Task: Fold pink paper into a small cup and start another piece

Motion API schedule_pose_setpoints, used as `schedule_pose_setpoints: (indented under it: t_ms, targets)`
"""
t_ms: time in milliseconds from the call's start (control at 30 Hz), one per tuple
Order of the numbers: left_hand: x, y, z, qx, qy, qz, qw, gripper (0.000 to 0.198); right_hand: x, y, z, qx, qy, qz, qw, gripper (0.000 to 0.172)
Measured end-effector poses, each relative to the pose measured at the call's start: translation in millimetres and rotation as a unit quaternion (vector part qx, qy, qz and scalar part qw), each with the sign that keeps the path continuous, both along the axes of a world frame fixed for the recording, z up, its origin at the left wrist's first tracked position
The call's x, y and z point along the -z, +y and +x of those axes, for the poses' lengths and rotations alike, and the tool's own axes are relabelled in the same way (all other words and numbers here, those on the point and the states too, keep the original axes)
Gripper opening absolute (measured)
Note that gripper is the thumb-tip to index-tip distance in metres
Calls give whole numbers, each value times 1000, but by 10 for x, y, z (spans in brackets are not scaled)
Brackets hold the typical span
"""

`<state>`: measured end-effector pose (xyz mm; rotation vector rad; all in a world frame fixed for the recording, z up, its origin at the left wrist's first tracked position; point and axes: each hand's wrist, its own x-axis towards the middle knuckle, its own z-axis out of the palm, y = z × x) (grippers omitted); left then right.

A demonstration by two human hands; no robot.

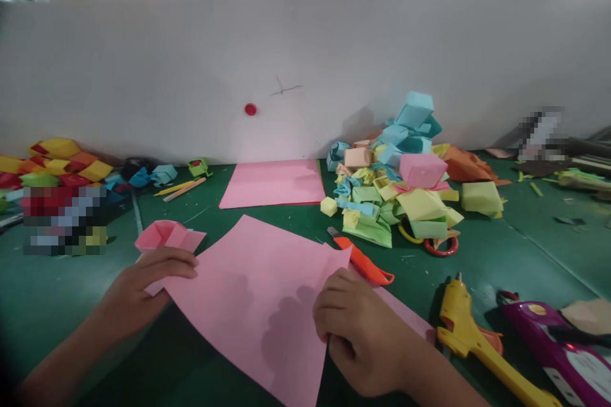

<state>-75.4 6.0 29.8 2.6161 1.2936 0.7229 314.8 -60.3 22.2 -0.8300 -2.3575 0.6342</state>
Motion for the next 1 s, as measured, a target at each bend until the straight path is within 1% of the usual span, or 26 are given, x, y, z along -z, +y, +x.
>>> schedule_pose_setpoints:
  t_ms: [133,200,267,333,400,533,633,700,833,1000]
  targets:
    - [-106,-54,63,19,-59,-29,998,22,-19,-11,-14,-7,-20,-16,1000,25]
    - [-145,-66,90,32,-88,-36,995,20,-51,-6,-7,-27,-31,-40,998,22]
    - [-155,-69,109,43,-119,-47,991,19,-81,3,1,-52,-37,-64,996,16]
    - [-131,-68,126,43,-141,-61,987,15,-94,12,3,-66,-44,-78,994,12]
    - [-77,-69,152,16,-148,-72,986,12,-87,17,-3,-62,-54,-84,993,13]
    - [71,-93,267,-84,-127,-77,985,17,-40,7,-25,-48,-77,-89,992,14]
    - [162,-122,389,-110,-112,-57,986,23,-16,-5,-40,-45,-90,-85,991,11]
    - [192,-137,468,-93,-92,-43,990,24,-12,-6,-51,-44,-100,-79,991,9]
    - [189,-168,605,-25,-48,6,998,21,-15,-4,-69,-43,-115,-68,990,3]
    - [189,-229,698,11,-16,37,999,30,-13,-33,-71,-34,-140,-65,987,6]
